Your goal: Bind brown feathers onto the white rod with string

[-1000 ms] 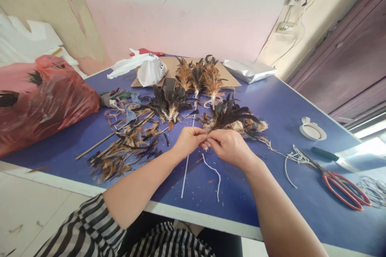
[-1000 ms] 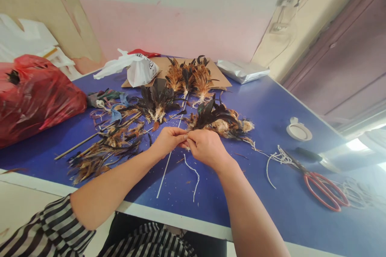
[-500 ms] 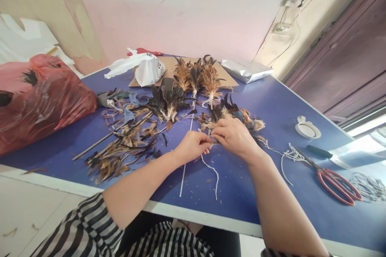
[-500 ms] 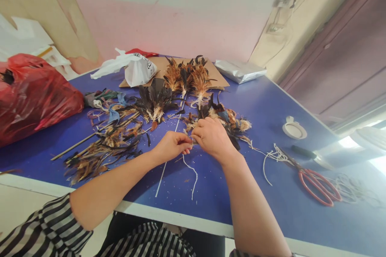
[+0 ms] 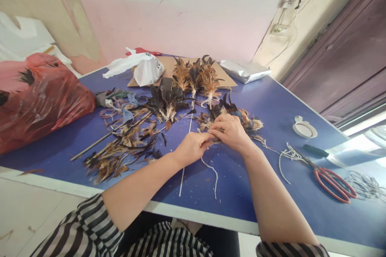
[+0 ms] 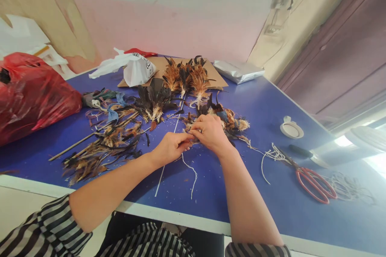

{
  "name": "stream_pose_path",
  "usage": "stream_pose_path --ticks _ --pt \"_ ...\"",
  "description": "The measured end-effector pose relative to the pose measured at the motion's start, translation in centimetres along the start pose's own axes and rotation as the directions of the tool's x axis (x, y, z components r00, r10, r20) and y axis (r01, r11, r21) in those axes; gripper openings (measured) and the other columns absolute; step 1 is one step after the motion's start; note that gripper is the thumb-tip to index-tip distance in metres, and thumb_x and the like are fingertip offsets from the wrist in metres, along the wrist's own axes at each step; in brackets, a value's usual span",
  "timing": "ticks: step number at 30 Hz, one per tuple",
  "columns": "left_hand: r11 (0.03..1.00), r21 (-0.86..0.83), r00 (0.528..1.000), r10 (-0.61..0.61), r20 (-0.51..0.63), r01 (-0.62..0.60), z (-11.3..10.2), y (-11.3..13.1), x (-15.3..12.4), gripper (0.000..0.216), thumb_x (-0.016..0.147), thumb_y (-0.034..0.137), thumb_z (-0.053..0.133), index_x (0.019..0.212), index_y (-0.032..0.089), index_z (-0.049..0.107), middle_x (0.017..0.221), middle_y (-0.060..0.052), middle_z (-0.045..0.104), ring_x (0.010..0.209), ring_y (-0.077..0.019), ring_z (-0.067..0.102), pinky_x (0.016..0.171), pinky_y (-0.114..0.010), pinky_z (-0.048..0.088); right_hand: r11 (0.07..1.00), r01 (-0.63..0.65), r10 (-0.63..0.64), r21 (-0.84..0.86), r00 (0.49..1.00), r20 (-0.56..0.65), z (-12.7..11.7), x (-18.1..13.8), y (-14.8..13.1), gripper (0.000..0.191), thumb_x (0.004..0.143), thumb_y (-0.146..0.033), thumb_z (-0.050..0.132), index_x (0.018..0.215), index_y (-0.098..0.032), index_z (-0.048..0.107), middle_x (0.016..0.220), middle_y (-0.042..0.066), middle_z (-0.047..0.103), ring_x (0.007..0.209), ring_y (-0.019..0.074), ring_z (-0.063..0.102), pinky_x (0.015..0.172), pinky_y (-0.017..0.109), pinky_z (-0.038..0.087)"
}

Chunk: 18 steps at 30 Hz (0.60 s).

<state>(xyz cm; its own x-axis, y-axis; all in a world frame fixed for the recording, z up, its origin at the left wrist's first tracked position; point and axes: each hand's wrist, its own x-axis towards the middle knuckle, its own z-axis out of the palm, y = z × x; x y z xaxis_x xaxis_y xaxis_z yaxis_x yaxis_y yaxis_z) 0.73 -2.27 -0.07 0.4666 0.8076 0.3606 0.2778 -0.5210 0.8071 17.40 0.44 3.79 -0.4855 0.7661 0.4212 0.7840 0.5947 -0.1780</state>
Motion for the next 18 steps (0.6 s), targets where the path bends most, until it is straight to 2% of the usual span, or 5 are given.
stream_pose_path --ticks 3,7,10,12,18 --pt "0.963 -0.219 0.986 -0.164 -0.024 0.155 0.3 -0.3 0.3 0.012 0.073 0.017 0.056 0.081 0.017 0.064 0.066 -0.002 0.064 0.059 -0.0122 0.058 0.065 -0.024 0.045 1.0 -0.015 0.021 0.027 0.979 -0.204 -0.2 0.1 -0.7 0.016 0.076 -0.033 0.055 0.074 -0.023 0.068 0.094 0.005 0.059 0.091 0.0204 0.05 0.083 0.038 0.03" --pt "0.7 -0.616 0.887 -0.461 -0.005 0.361 -0.2 -0.4 1.0 0.012 0.068 0.015 0.064 0.077 0.01 0.059 0.061 -0.004 0.063 0.053 -0.0118 0.06 0.056 -0.025 0.049 0.942 -0.125 0.259 0.311 0.861 -0.439 -1.9 -0.6 -1.9 0.02 0.076 -0.034 0.054 0.086 -0.021 0.065 0.103 0.008 0.057 0.086 0.0204 0.054 0.072 0.034 0.04" --pt "0.547 -0.755 0.835 -0.55 0.002 0.362 -1.1 -0.4 1.5 0.017 0.064 0.012 0.068 0.076 0.008 0.057 0.063 -0.007 0.065 0.055 -0.0122 0.062 0.055 -0.022 0.05 0.785 -0.319 0.406 0.531 0.913 -0.051 -2.7 -1.3 -2.2 0.02 0.075 -0.035 0.054 0.076 -0.018 0.065 0.062 0.003 0.059 0.053 0.014 0.052 0.051 0.027 0.039" --pt "0.475 -0.806 0.813 -0.582 0.014 0.354 -1.6 -0.4 1.6 0.018 0.064 0.009 0.068 0.078 0.008 0.056 0.063 -0.007 0.065 0.056 -0.0116 0.062 0.054 -0.019 0.05 0.692 -0.455 0.385 0.56 0.889 0.247 -2.2 -1.5 -2.2 0.019 0.073 -0.031 0.055 0.079 -0.016 0.065 0.052 0.0 0.055 0.045 0.0117 0.049 0.044 0.025 0.037" --pt "0.323 -0.872 0.806 -0.578 0.126 0.368 -1.9 -0.7 1.7 0.014 0.069 0.004 0.061 0.082 0.009 0.056 0.066 -0.006 0.065 0.056 -0.0082 0.062 0.051 -0.013 0.049 0.399 -0.478 0.295 0.783 0.875 0.384 1.7 -0.8 -2.4 0.037 0.069 -0.017 0.051 0.106 -0.018 0.051 0.088 0.004 0.06 0.057 0.0111 0.056 0.048 0.024 0.043"
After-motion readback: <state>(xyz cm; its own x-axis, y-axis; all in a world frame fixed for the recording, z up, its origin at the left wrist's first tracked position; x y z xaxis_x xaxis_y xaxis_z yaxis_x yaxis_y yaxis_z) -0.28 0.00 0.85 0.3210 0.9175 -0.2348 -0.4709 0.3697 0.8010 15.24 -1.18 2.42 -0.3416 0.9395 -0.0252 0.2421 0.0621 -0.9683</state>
